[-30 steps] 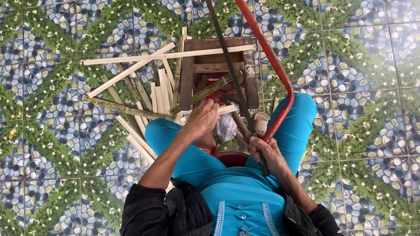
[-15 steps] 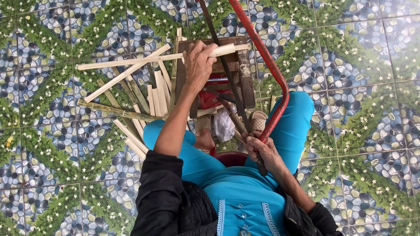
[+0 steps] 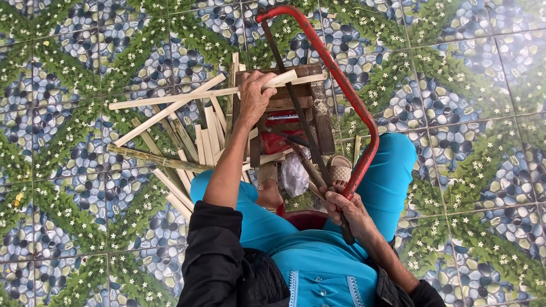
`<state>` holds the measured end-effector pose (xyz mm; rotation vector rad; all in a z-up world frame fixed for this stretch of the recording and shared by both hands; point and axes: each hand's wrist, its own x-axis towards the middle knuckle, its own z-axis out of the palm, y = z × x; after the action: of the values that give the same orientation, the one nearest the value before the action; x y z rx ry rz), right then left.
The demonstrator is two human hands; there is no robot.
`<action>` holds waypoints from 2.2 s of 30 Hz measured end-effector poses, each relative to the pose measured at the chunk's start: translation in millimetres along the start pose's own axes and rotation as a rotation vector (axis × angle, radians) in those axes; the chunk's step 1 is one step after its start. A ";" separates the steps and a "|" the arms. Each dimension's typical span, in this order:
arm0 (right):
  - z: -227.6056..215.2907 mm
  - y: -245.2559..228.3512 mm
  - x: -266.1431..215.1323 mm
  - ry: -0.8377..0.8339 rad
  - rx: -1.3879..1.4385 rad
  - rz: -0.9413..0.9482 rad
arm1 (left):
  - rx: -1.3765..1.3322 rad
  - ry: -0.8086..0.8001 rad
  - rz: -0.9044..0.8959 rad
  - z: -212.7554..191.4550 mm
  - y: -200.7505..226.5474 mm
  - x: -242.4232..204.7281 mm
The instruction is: Sawing thin strips of bamboo using a hand saw on a wooden block
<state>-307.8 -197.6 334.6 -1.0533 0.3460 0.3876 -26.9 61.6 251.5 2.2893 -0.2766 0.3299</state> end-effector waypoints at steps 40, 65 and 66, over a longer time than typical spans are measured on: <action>10.7 -4.6 1.1 0.027 -0.096 0.022 | -0.964 0.233 -1.455 83.3 -175.5 -167.2; -0.5 6.2 2.3 0.019 -0.069 0.074 | -1.091 0.611 -1.328 70.2 -131.0 -199.2; 3.8 -1.2 2.4 0.010 -0.081 0.082 | -1.102 0.643 -1.327 73.8 -145.7 -213.5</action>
<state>-304.8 -194.5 336.2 -1.1225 0.3855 0.4732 -173.5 123.8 34.8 0.8335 1.0819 0.1113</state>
